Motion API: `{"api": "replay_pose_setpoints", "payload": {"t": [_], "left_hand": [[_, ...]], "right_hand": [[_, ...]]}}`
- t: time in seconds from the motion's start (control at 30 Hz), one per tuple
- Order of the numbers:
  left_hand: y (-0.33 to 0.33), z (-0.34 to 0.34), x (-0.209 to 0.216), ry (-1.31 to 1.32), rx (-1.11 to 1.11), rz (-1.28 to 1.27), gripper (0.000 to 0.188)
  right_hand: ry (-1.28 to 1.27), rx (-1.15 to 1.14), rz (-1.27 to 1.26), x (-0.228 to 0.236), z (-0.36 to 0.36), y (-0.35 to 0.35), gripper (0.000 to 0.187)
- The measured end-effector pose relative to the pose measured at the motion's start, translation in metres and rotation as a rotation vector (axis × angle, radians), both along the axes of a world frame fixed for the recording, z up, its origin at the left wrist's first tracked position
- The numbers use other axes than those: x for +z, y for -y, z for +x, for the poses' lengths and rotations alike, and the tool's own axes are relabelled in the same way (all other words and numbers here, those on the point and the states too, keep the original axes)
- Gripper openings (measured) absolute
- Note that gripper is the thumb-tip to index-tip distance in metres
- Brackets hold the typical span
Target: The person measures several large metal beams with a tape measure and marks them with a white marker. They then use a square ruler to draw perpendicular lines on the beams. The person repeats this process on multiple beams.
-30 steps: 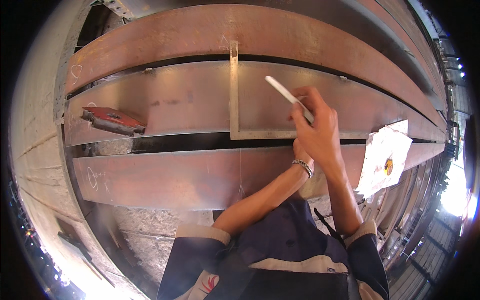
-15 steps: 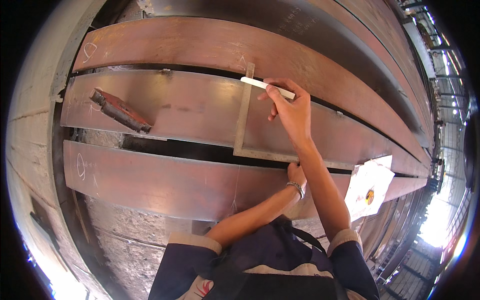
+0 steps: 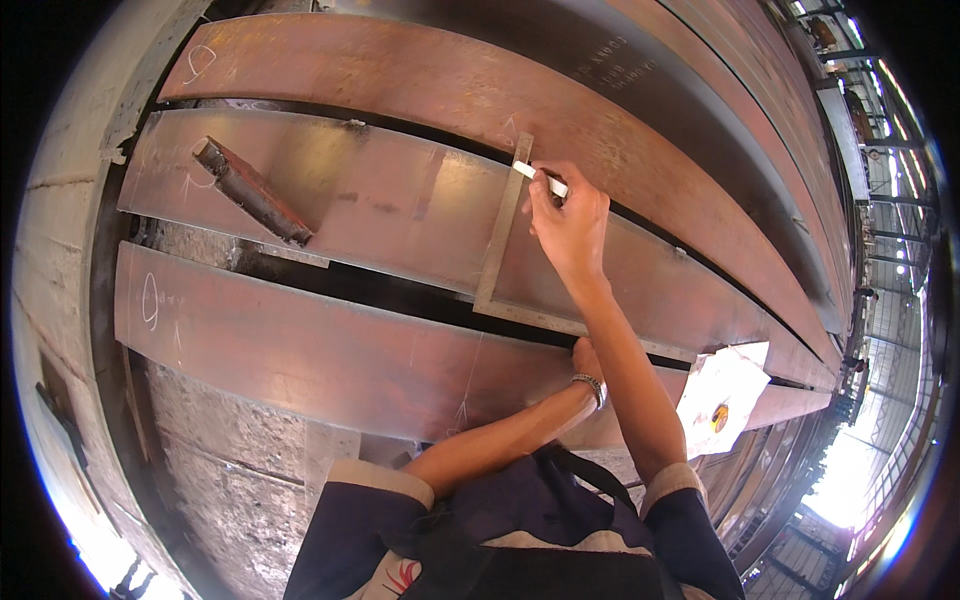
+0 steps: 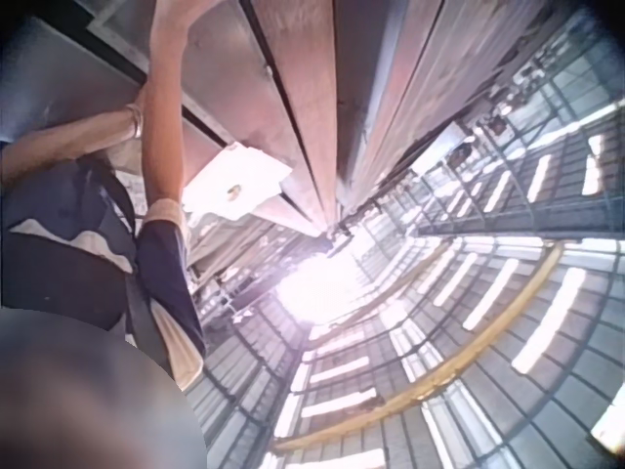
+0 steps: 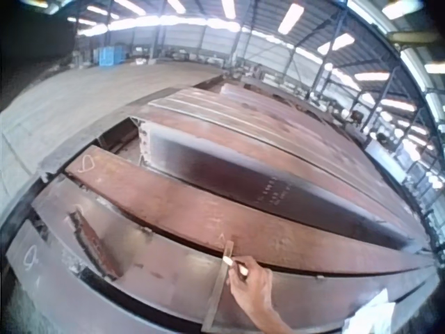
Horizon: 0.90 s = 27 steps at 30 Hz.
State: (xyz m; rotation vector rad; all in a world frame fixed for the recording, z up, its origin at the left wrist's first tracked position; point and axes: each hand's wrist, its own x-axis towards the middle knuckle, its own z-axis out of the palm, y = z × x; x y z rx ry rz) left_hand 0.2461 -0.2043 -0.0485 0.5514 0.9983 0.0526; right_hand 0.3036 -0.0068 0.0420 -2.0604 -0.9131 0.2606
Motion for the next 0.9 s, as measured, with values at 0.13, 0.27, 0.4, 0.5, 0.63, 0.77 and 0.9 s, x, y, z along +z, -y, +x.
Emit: {"api": "replay_pose_setpoints", "payload": {"t": [0.13, 0.27, 0.4, 0.5, 0.63, 0.77, 0.9], "left_hand": [[0.003, -0.001, 0.0, -0.004, -0.037, 0.082, 0.054], [0.007, 0.005, -0.006, 0.004, -0.011, -0.004, 0.053], [0.011, 0.006, -0.008, -0.022, -0.019, -0.011, 0.05], [0.01, 0.01, -0.006, -0.03, -0.011, -0.027, 0.048], [0.006, 0.014, -0.005, -0.046, -0.009, -0.044, 0.046], [0.005, 0.017, -0.004, -0.057, -0.004, -0.065, 0.043], [0.005, 0.021, -0.004, -0.071, -0.001, -0.087, 0.041]], "right_hand": [[0.033, 0.019, 0.001, -0.007, 0.001, -0.004, 0.015], [0.098, 0.023, -0.039, -0.013, 0.001, -0.006, 0.014], [0.088, 0.009, -0.047, -0.016, 0.0, -0.008, 0.013], [0.102, -0.004, -0.065, -0.016, -0.003, -0.01, 0.012], [0.232, 0.011, -0.08, -0.012, -0.006, -0.013, 0.012], [0.268, -0.005, -0.112, -0.006, -0.01, -0.016, 0.014], [0.244, -0.016, -0.17, 0.002, -0.012, -0.02, 0.014]]}}
